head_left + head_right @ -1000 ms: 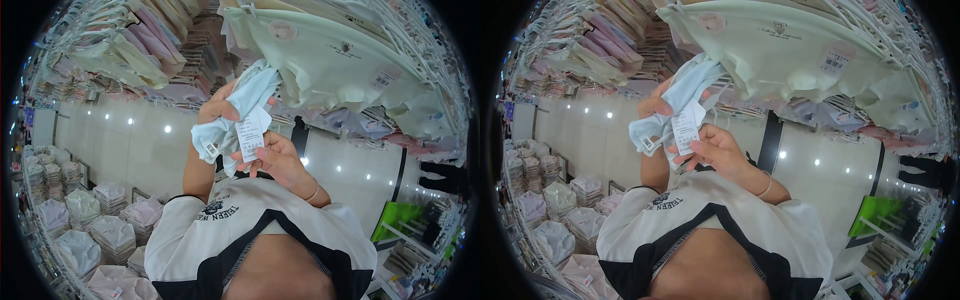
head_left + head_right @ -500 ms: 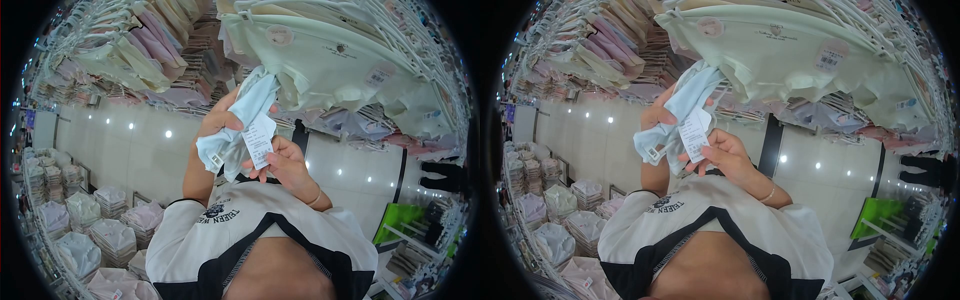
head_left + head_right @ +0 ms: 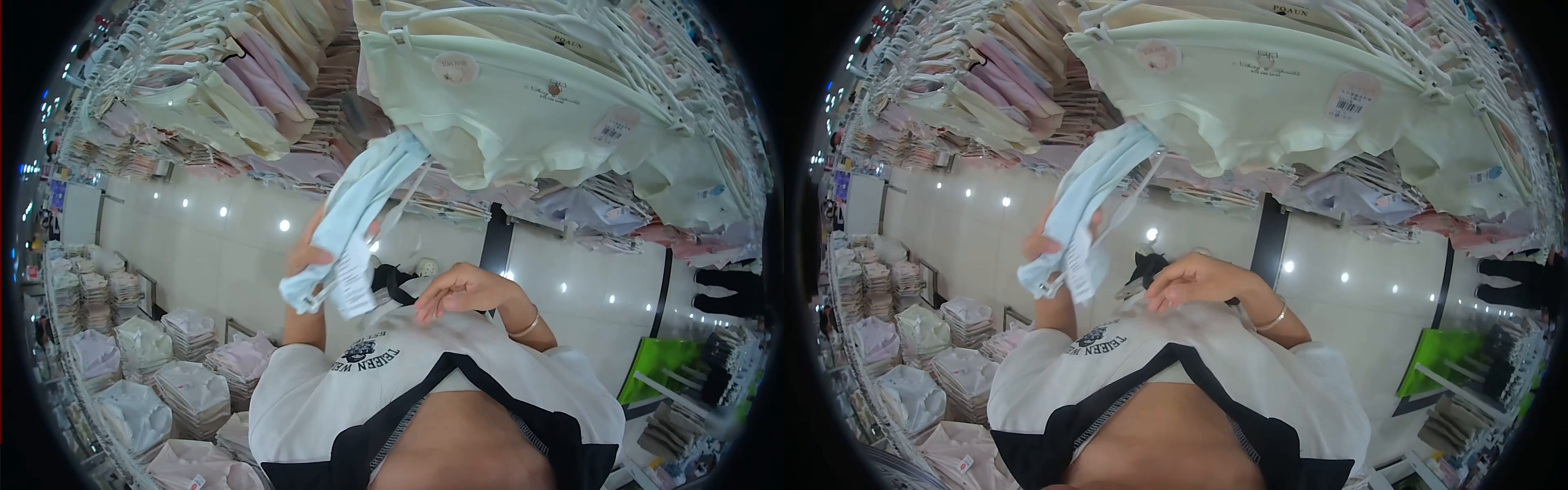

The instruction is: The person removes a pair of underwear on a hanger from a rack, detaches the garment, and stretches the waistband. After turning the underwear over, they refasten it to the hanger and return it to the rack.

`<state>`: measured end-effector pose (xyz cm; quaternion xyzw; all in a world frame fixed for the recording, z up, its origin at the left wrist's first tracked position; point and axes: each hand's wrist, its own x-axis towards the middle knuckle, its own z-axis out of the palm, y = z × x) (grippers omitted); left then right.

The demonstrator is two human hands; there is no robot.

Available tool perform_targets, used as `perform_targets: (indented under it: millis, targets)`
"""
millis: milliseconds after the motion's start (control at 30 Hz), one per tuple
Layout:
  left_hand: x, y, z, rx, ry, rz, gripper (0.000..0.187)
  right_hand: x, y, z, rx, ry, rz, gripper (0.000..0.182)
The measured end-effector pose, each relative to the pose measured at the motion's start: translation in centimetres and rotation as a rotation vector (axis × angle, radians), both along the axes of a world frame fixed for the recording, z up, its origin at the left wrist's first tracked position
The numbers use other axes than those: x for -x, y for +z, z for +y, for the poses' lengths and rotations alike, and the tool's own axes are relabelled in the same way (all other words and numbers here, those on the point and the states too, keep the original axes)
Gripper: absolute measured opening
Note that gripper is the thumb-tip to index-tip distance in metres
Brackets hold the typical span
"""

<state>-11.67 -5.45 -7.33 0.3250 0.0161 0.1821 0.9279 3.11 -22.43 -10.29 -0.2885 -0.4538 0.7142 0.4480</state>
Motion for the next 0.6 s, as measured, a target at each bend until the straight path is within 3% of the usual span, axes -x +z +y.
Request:
perform_targets:
  millis: [133, 267, 400, 433, 567, 600]
  targets:
    - [4.7, -0.7, 2.9, -0.115, -0.171, -0.218, 0.069, 0.6, -0.3, 0.1, -0.046, 0.003, -0.218, 0.033]
    - [8.9, 0.5, 6.5, -0.455, -0.484, -0.513, 0.062, 1.7, -0.5, 1.1, -0.145, 0.089, -0.409, 0.036]
    - [10.5, 1.7, 6.1, -0.659, -0.625, -0.721, 0.056, 2.9, -0.5, 1.5, -0.18, 0.082, -0.442, 0.044]
    - [10.5, 2.3, 4.3, -0.463, -0.446, -0.622, 0.044, 3.0, -0.2, 1.6, -0.177, 0.1, -0.447, 0.045]
    - [9.0, 0.6, 3.3, -0.355, -0.248, -0.556, 0.044, 3.3, 0.6, 2.0, -0.357, 0.067, -0.418, 0.048]
    - [8.2, 0.0, 2.8, -0.317, -0.189, -0.52, 0.046, 3.5, 1.0, 1.9, -0.323, -0.045, -0.432, 0.047]
